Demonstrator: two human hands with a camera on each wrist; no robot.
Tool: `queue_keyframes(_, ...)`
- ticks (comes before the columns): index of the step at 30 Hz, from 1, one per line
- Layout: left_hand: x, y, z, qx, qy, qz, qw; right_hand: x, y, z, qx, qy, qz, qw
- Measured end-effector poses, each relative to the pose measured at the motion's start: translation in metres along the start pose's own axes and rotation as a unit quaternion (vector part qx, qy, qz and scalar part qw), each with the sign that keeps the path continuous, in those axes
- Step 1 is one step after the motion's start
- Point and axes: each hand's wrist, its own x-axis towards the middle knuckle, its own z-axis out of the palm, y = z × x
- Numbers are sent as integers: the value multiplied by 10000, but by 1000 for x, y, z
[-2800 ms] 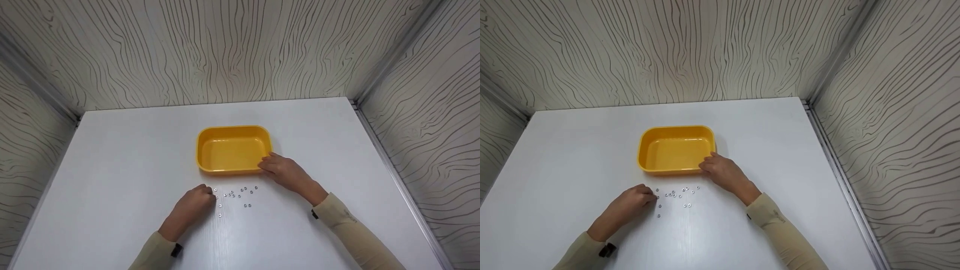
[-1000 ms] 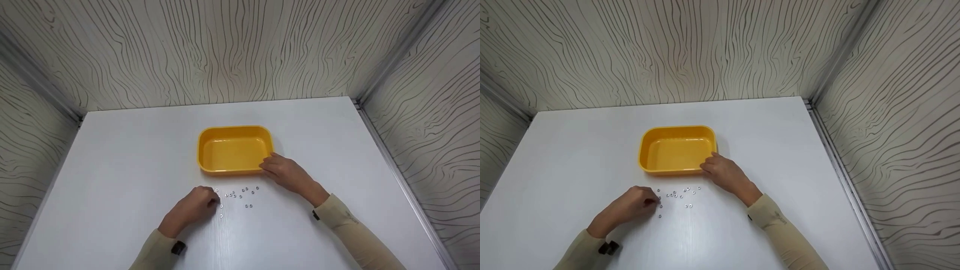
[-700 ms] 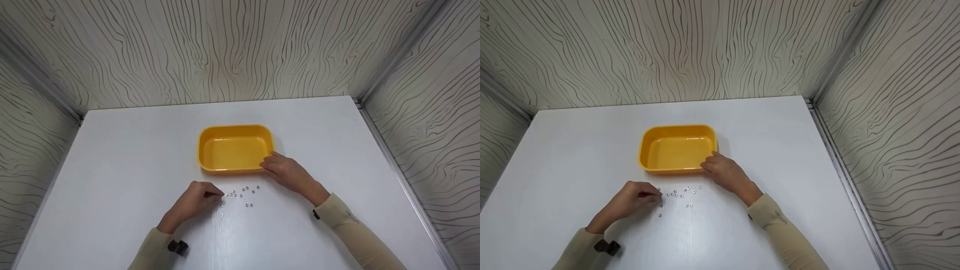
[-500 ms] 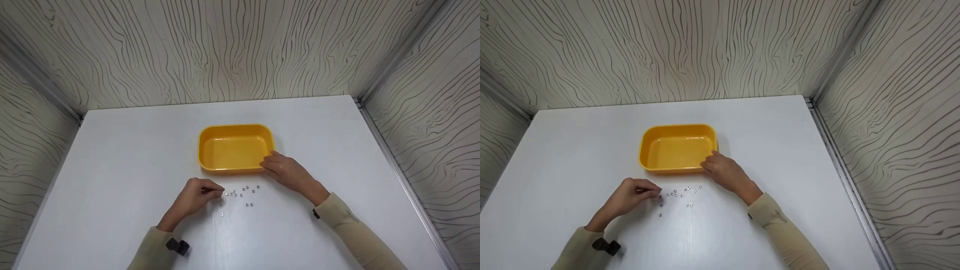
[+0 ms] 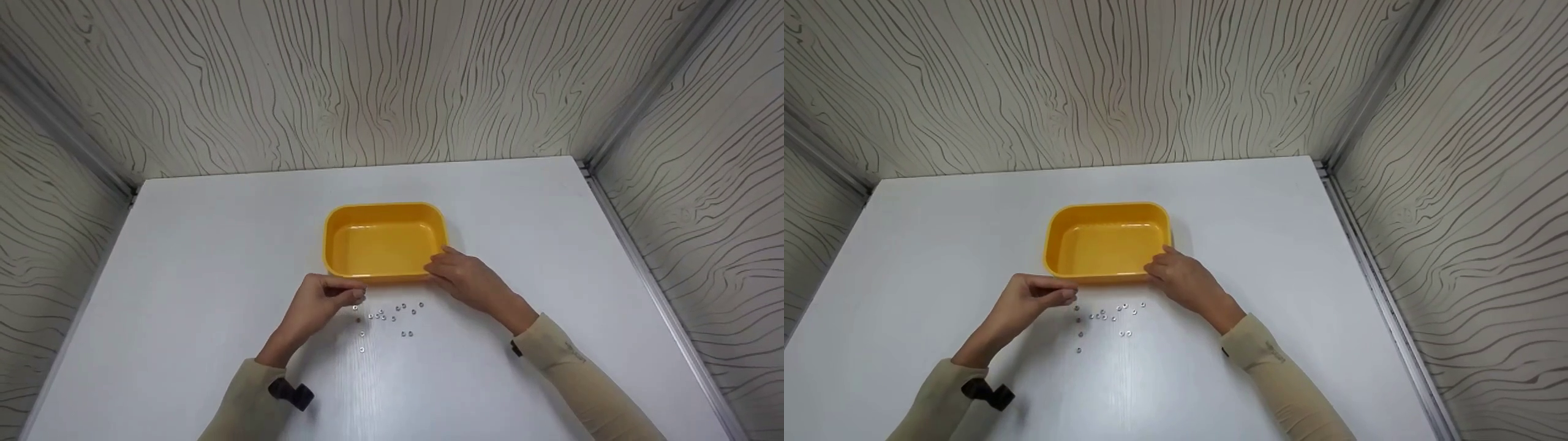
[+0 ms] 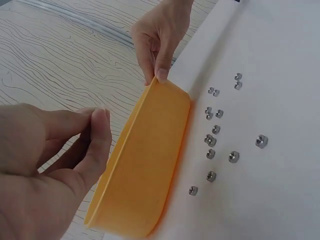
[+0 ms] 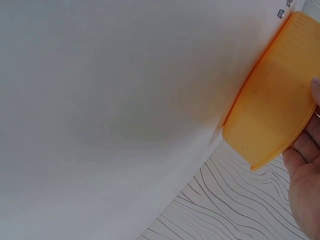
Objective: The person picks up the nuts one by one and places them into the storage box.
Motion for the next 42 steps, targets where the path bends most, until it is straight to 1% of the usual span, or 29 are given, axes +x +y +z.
queue_keyframes(6,8,10,-2,-601,-10,-69,9982,2,1,1,14,-80,68,9999)
queue_keyframes(8,12,10,-2,-669,8,-106,9977,1,1,1,-2,-91,68,9999)
queue_keyframes(11,17,9,-2,-724,108,-204,9971,0,0,2,-37,-54,66,10000)
queue_keyframes(14,22,7,-3,-835,333,-422,9951,-1,-1,2,-117,-21,52,9999)
queue_keyframes(18,30,9,-5,-1341,669,-807,9854,-1,-2,1,-199,-38,48,9998)
queue_keyframes(21,38,15,-7,-1770,824,-963,9760,-1,-2,1,-159,-62,97,9998)
queue_keyframes(25,48,26,-8,-2193,866,-1003,9666,-1,-1,1,-84,-89,149,9998)
queue_keyframes(27,54,30,-9,-2315,852,-1009,9638,-1,0,2,-59,-98,171,9998)
queue_keyframes(30,63,35,-9,-2447,833,-1016,9607,-2,0,2,-46,-111,178,9998)
queue_keyframes(34,77,39,-11,-2498,807,-1078,9589,-1,0,1,-23,-147,186,9997)
queue_keyframes(39,92,46,-13,-2361,860,-1346,9585,-1,-1,0,-46,-196,182,9996)
queue_keyframes(42,103,46,-13,-2368,957,-1473,9555,-1,-2,-1,-59,-194,196,9996)
